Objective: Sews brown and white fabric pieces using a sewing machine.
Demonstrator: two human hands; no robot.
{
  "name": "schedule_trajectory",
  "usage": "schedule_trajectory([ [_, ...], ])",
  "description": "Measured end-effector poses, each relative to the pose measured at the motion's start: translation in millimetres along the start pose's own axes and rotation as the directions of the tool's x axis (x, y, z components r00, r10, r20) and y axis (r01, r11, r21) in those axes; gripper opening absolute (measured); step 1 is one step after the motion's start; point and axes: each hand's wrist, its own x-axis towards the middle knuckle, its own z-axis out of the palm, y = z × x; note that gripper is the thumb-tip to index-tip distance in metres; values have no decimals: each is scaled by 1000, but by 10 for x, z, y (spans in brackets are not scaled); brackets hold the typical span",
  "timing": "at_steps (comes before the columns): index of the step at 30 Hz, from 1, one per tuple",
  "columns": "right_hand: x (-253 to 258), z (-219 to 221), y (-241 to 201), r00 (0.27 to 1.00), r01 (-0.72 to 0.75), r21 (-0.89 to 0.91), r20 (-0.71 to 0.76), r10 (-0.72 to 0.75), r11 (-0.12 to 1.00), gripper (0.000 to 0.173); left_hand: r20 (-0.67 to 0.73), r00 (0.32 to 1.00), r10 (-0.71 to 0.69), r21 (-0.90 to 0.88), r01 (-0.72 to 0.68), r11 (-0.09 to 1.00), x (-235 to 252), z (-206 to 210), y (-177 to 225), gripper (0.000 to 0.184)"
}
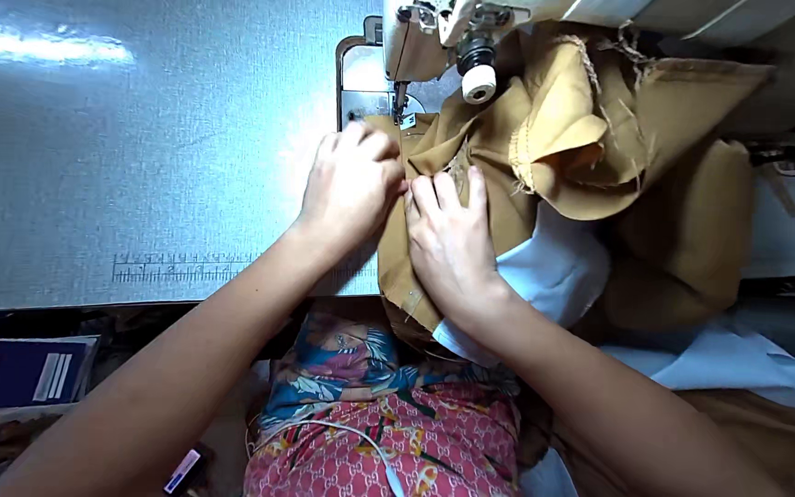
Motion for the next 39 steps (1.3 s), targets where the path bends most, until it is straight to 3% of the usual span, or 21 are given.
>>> schedule_trajectory([
  [3,-21,-24,-14,998,32,-48,48,-29,998,35,26,998,60,68,-61,996,5,79,-64,24],
  [10,46,-3,-23,998,40,-75,45,-36,996,27,9,1000,8,69,-9,998,14,92,-85,20],
  [15,86,-52,3,991,60,-46,122,-54,997,28,-8,1000,-18,69,19,997,76,116,-108,20],
  [18,177,-1,-29,988,17,-91,152,-3,996,31,-16,996,-82,60,83,995,108,128,-85,21],
  [20,230,-3,-30,984,-2,-107,175,21,994,38,10,977,-212,41,211,977,113,98,-20,23],
  [24,267,109,105,1000,-16,65,7,16,998,41,75,818,-570,30,569,822,162,-32,188,55],
  [25,264,98,167,1000,-20,164,10,19,986,42,104,790,-604,16,606,795,195,-42,227,53],
  [27,273,-69,337,991,-64,375,130,16,925,45,156,753,-639,-123,657,744,311,-78,286,31],
  [29,210,-186,479,993,-113,487,96,76,866,40,272,677,-684,-439,720,538,371,-122,282,18],
  [31,79,-343,519,975,-208,416,19,220,885,39,443,596,-670,-652,727,215,290,-184,264,24],
  [32,18,-421,510,959,-263,390,4,284,883,39,506,575,-643,-683,722,109,205,-228,287,33],
  [33,-32,-463,486,942,-308,361,-18,336,880,39,555,561,-614,-674,736,63,106,-257,319,35],
  [35,-75,-495,428,914,-389,344,30,404,855,45,610,548,-573,-623,778,81,-66,-298,406,38],
  [39,135,-442,450,845,-524,341,321,427,780,58,666,533,-522,-625,781,0,-37,-329,509,34],
])
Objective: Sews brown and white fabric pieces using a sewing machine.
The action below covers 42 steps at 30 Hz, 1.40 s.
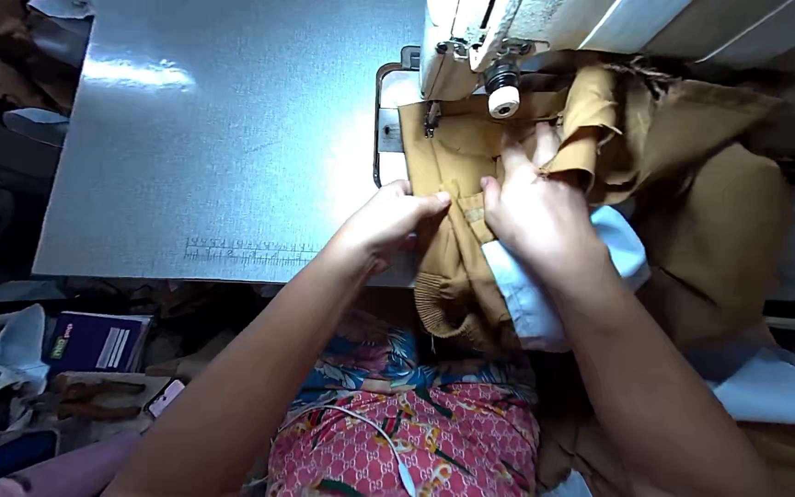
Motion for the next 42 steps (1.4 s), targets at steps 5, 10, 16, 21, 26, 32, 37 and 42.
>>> schedule_trajectory([
  [5,499,34,89,966,158,-77,217,-138,984,63,11,1000,-29,-189,30,982,-37,125,-92,46],
  [10,229,-76,-10,958,281,-239,21,-284,929,52,-36,999,13,-148,-18,989,-126,163,-317,47],
  [16,-357,167,-236,910,415,-248,107,-401,876,43,-97,990,107,17,-105,994,-214,139,-488,46],
  [21,-312,269,-218,933,359,-291,99,-345,887,45,-171,972,163,-42,-173,984,-162,181,-532,61],
  [26,-260,272,-220,936,351,-312,100,-337,883,48,-189,957,222,-4,-226,974,-107,203,-568,89],
  [32,-240,478,-212,910,389,-317,-11,-414,865,41,-129,935,329,559,-205,803,-278,121,-534,105],
  [37,-275,593,-152,860,444,-376,-77,-505,813,21,206,700,684,918,-380,113,-119,-101,-490,62],
  [42,-315,613,-116,857,459,-385,-45,-513,801,36,397,590,703,845,-534,-28,137,-327,-566,55],
])
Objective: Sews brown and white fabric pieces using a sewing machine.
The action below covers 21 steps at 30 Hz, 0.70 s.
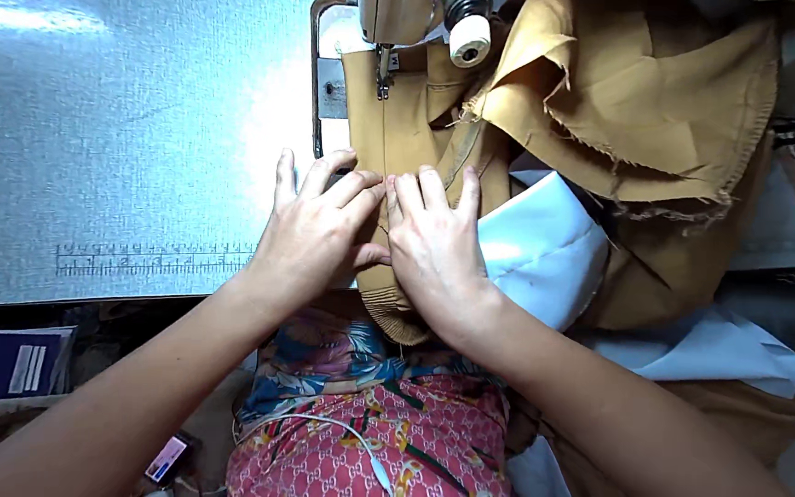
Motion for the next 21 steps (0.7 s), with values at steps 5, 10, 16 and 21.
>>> schedule_trajectory([
  [5,15,55,16,999,9,21,-45,-8,1000,30,5,1000,8,33,-9,999,20,-12,-37,61],
  [10,95,43,55,999,20,19,-32,-19,1000,27,13,1000,9,62,-10,998,92,-22,-69,65],
  [16,255,33,133,1000,18,-12,16,-17,1000,33,12,1000,8,60,-9,998,241,-18,-136,63],
  [21,438,13,209,999,5,-32,53,-3,999,32,23,1000,-6,56,5,998,403,-27,-233,61],
])
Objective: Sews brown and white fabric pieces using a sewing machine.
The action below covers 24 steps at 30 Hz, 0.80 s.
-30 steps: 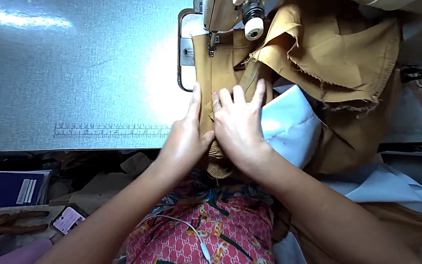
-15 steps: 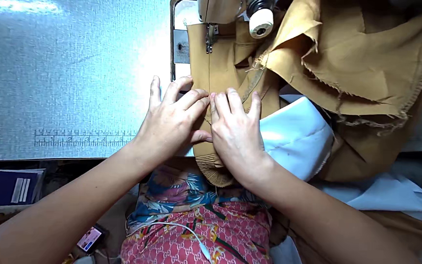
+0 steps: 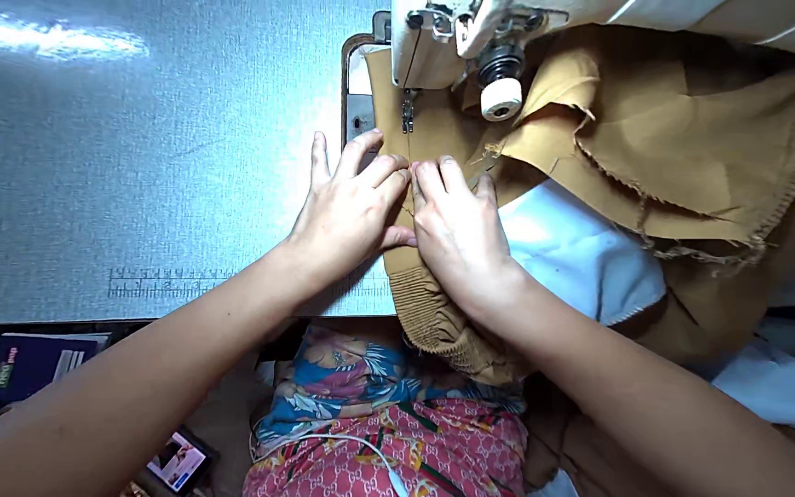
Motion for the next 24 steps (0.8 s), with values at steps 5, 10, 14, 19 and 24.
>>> schedule_trajectory([
  [5,165,-125,42,992,0,-29,125,3,1000,27,46,999,-26,-17,27,1000,170,-62,-97,60],
  [10,327,-227,94,979,24,-39,206,-15,999,27,64,998,-22,-13,22,1000,284,-95,-221,64],
  [14,145,-367,38,962,-20,52,272,5,998,41,141,979,-150,-34,156,987,187,-185,40,48],
  [19,-416,-221,-85,993,94,3,67,-94,996,25,-22,994,-107,-68,106,992,-228,-5,304,24],
  [24,-355,-117,53,996,0,243,-84,21,970,23,2,875,-484,-241,470,849,-124,-141,302,45],
])
